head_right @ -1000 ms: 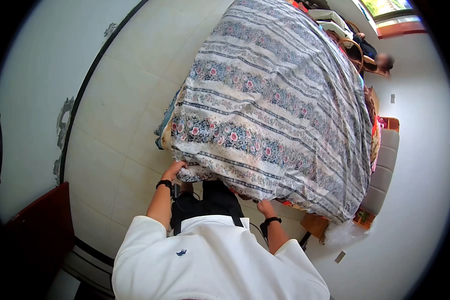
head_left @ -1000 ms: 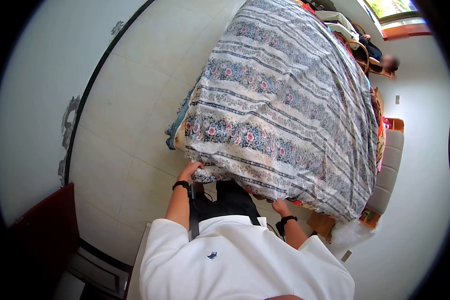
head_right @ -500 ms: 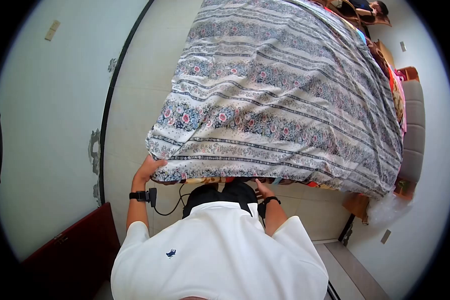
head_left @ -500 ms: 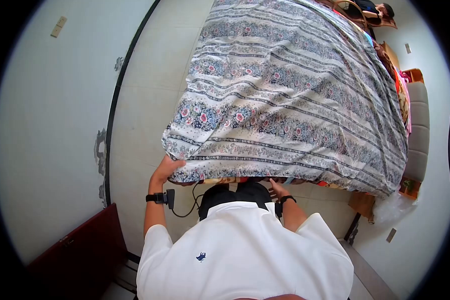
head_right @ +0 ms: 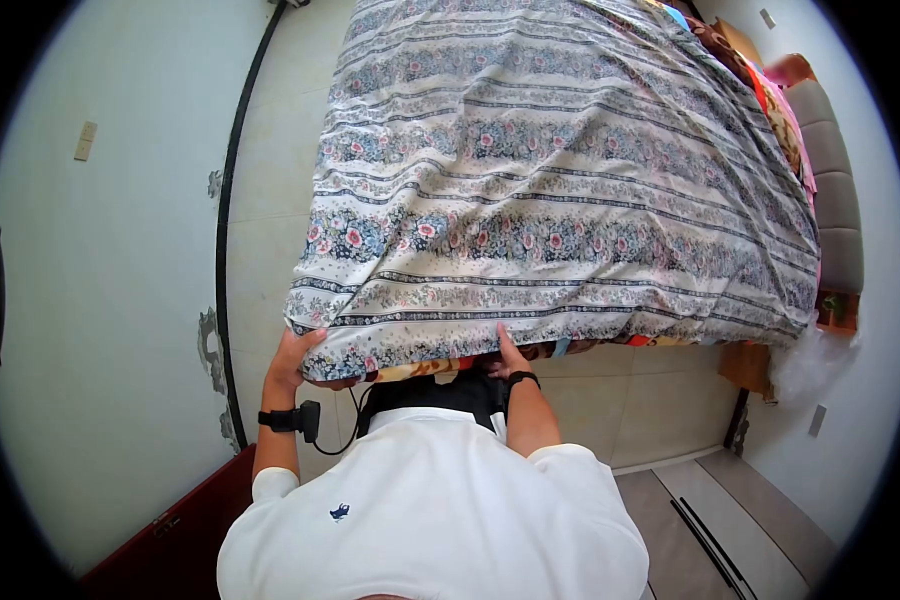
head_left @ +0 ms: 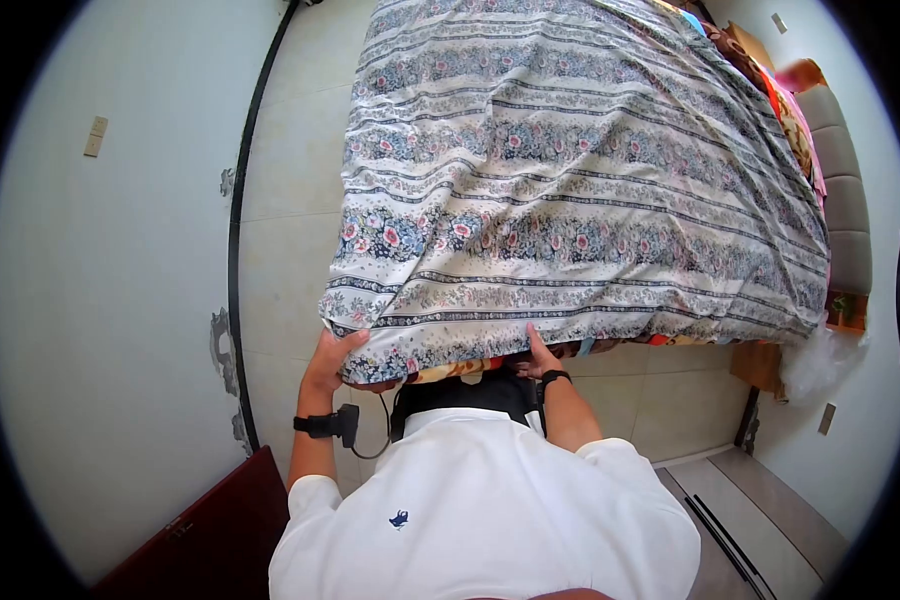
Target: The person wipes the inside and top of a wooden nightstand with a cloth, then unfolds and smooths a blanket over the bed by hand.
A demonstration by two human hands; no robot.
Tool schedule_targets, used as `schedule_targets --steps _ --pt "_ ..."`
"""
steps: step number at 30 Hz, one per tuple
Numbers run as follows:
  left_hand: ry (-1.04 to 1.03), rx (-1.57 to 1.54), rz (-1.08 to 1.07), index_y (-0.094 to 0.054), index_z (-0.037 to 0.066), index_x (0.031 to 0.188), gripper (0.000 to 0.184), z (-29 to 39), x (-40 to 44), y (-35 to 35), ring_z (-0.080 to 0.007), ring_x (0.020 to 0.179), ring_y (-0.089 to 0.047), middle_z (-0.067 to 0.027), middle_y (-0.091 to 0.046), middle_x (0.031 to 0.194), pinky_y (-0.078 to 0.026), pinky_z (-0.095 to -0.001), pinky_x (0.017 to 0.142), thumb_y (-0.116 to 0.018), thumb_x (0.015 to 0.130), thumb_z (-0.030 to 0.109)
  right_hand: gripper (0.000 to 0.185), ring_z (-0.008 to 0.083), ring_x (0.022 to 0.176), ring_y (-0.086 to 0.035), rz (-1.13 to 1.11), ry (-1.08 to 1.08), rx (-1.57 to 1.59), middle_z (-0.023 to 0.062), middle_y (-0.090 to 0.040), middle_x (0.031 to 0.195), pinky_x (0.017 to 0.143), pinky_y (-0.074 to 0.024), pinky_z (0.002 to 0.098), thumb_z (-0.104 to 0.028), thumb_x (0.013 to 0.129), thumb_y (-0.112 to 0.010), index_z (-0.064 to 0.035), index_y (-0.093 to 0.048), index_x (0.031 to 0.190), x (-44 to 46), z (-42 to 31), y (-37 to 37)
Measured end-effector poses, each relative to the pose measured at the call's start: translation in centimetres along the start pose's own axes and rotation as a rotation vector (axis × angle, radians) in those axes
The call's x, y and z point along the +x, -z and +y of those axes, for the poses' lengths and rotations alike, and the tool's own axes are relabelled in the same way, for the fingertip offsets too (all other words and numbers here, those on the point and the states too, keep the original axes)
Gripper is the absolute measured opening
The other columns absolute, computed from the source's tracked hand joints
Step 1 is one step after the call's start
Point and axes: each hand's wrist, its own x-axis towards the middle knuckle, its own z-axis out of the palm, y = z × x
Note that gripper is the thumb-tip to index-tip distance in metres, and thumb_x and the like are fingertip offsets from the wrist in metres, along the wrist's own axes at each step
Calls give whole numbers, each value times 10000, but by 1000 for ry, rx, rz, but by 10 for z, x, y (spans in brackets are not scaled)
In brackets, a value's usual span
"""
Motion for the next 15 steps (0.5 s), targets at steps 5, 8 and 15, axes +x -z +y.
schedule_targets --steps 5,8,15 --pt "13 -25 -60 -362 10 1345 676 -11 12 18 -210 1111 -550 -103 -537 1245 -474 -340 918 -707 774 116 1198 411 1298 -344 219 134 396 143 -180 1517 971 -300 666 -683 643 -712 -142 -53 1485 13 8 -26" --pt "24 29 -57 -358 12 1350 682 -13 16 41 -203 1117 -543 -96 -537 1246 -465 -335 929 -712 778 128 1097 366 1251 -401 490 196 580 139 -274 1474 927 -383 626 -621 675 -735 -70 -187 1451 -7 -4 -54" --pt "111 -132 3 -449 -5 1268 537 -44 23 94 -169 1004 -599 -98 -596 1152 -505 -305 824 -697 830 183 453 283 1070 -589 405 381 656 103 -605 1197 978 -438 473 -331 873 -656 -64 -550 1223 53 8 2"
